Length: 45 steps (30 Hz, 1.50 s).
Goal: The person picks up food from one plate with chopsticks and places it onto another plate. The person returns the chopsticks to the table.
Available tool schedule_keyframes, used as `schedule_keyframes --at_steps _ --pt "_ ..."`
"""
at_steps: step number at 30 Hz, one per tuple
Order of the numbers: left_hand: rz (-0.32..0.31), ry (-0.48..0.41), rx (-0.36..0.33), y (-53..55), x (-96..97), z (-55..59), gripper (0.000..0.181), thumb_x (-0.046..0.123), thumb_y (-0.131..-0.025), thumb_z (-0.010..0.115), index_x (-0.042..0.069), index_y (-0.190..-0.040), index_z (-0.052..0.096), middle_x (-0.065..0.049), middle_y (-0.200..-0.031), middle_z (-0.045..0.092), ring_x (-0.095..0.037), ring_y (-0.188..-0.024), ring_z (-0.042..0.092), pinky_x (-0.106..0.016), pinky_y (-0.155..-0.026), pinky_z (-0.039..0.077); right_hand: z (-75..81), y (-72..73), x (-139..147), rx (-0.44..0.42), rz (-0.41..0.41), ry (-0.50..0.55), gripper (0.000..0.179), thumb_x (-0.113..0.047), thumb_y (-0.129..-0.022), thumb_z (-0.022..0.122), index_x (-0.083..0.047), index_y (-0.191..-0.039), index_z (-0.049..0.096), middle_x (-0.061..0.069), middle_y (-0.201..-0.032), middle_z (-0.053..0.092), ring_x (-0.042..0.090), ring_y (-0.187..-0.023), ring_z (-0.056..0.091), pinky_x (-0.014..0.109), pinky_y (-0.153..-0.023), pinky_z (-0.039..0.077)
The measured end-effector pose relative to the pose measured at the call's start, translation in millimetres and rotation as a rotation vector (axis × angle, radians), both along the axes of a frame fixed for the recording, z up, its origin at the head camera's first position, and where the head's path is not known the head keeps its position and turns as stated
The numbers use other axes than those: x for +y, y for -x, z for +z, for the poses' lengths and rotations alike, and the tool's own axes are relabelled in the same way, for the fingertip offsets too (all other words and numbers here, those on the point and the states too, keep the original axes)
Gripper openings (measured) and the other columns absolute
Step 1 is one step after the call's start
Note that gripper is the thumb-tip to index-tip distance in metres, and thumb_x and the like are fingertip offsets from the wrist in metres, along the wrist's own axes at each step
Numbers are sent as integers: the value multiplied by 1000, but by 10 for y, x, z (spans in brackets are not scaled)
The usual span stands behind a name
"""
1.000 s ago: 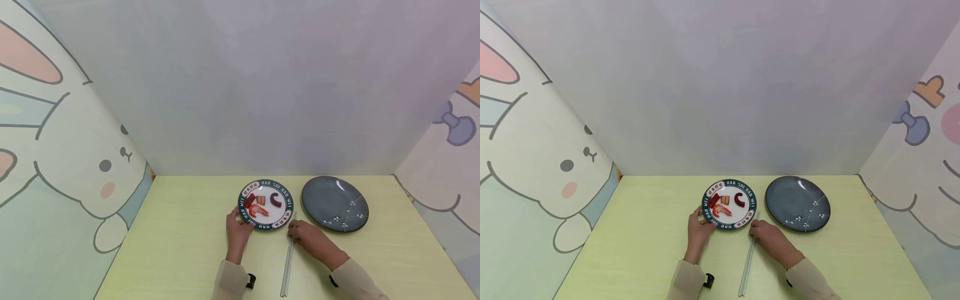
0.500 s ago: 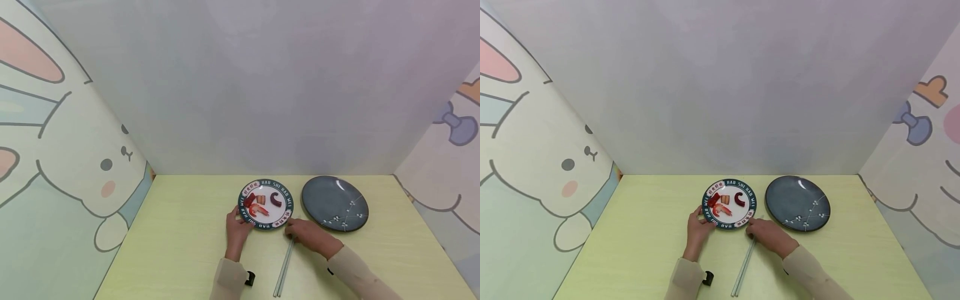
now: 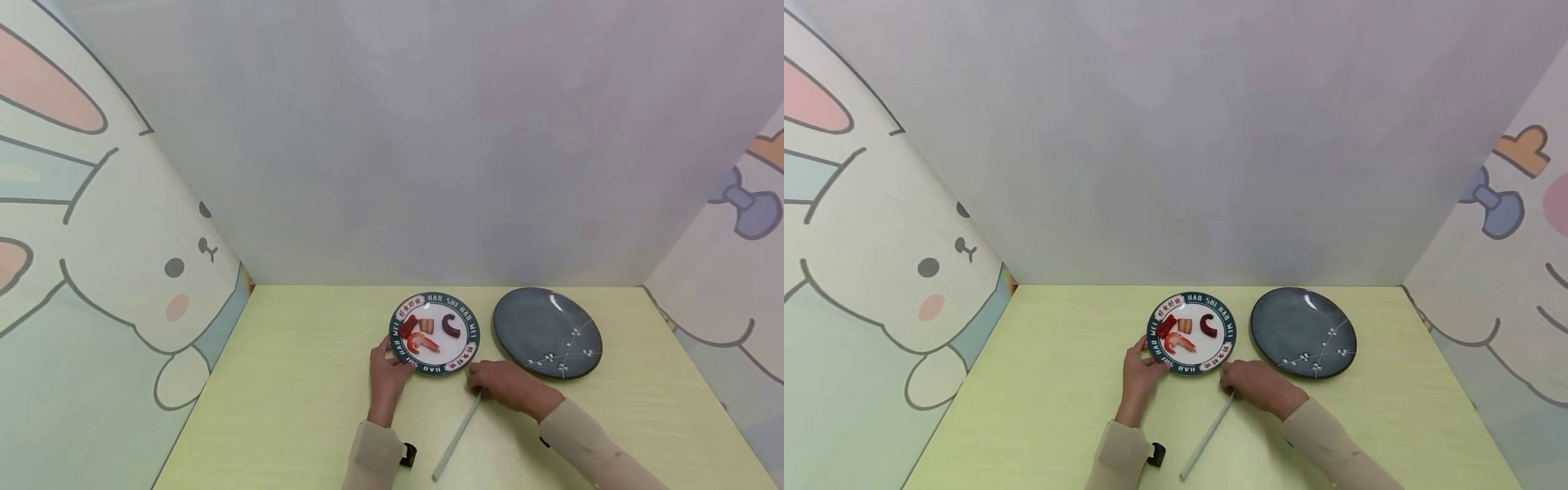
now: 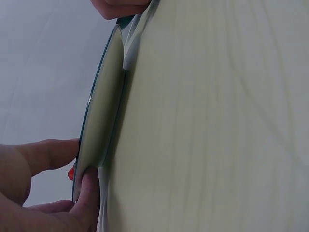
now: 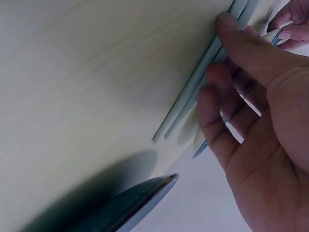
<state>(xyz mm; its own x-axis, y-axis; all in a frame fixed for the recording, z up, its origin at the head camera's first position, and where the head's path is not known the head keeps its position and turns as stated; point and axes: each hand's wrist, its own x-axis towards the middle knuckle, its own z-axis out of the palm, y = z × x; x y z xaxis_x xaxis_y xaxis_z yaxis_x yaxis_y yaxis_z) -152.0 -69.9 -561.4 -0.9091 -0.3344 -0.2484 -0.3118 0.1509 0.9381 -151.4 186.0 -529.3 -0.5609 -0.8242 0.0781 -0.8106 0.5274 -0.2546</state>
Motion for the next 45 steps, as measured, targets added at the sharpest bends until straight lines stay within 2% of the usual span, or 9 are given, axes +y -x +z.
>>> schedule_keyframes --at_steps 4,8,12,17,20,25,28,36,45 --pt "0 14 -14 6 6 6 88 -13 -78 79 2 -158 46 -15 -131 53 -23 -93 62 -31 -71 58 -30 -24 40 -7 19 -12 29 -7 -85 82 -22 -82 58 -12 -84 43 2 -75 41 17 -65 39" --pt "1 21 -21 -1 9 5 88 -12 -78 79 2 -158 46 -14 -130 53 -23 -92 62 -30 -70 57 -50 -67 91 -7 28 2 24 -8 -86 81 -21 -88 61 -12 -88 48 1 -78 44 18 -67 44" --pt "-3 20 -1 -9 11 14 87 -13 -77 79 0 -157 47 -15 -128 54 -23 -91 62 -29 -69 56 -45 -111 145 -42 -12 32 21 -3 -87 81 -18 -95 68 -12 -91 58 1 -81 51 23 -72 52" --pt "-12 30 32 -18 8 24 85 -13 -76 79 -1 -155 48 -15 -126 53 -22 -90 63 -26 -67 55 -55 -162 213 -67 -51 53 20 -3 -90 78 -20 -93 68 -14 -89 61 -1 -81 51 24 -74 53" --pt "-19 30 52 -33 -2 37 86 -14 -74 78 -3 -154 49 -16 -124 53 -22 -88 64 -27 -67 54 -69 -206 259 -25 -47 102 20 -3 -90 78 -20 -93 68 -14 -89 62 -1 -82 52 24 -74 52" --pt "-18 31 44 -34 -8 40 86 -13 -74 78 -2 -154 49 -15 -123 53 -21 -88 63 -30 -69 55 -88 -260 342 61 -41 204 23 -1 -87 80 -20 -97 70 -15 -92 66 -1 -83 57 23 -73 53" --pt "-17 45 44 -34 -5 27 86 -12 -74 79 -2 -154 49 -15 -124 53 -21 -89 64 -29 -70 55 -68 -275 381 80 -56 218 25 0 -84 81 -19 -100 75 -14 -91 65 -2 -81 58 22 -71 53" --pt "-24 42 39 -48 4 40 85 -11 -77 79 -1 -155 48 -16 -127 53 -23 -93 64 -30 -73 57 78 -305 415 -61 -159 188 18 0 -87 80 -13 -100 80 -16 -88 57 -5 -78 50 24 -65 53" --pt "-29 26 26 -50 -5 42 85 -11 -79 78 -1 -157 45 -16 -130 53 -24 -96 63 -30 -74 56 105 -345 444 -148 -271 298 18 1 -89 79 -11 -101 74 -14 -90 59 -4 -78 53 26 -64 53"
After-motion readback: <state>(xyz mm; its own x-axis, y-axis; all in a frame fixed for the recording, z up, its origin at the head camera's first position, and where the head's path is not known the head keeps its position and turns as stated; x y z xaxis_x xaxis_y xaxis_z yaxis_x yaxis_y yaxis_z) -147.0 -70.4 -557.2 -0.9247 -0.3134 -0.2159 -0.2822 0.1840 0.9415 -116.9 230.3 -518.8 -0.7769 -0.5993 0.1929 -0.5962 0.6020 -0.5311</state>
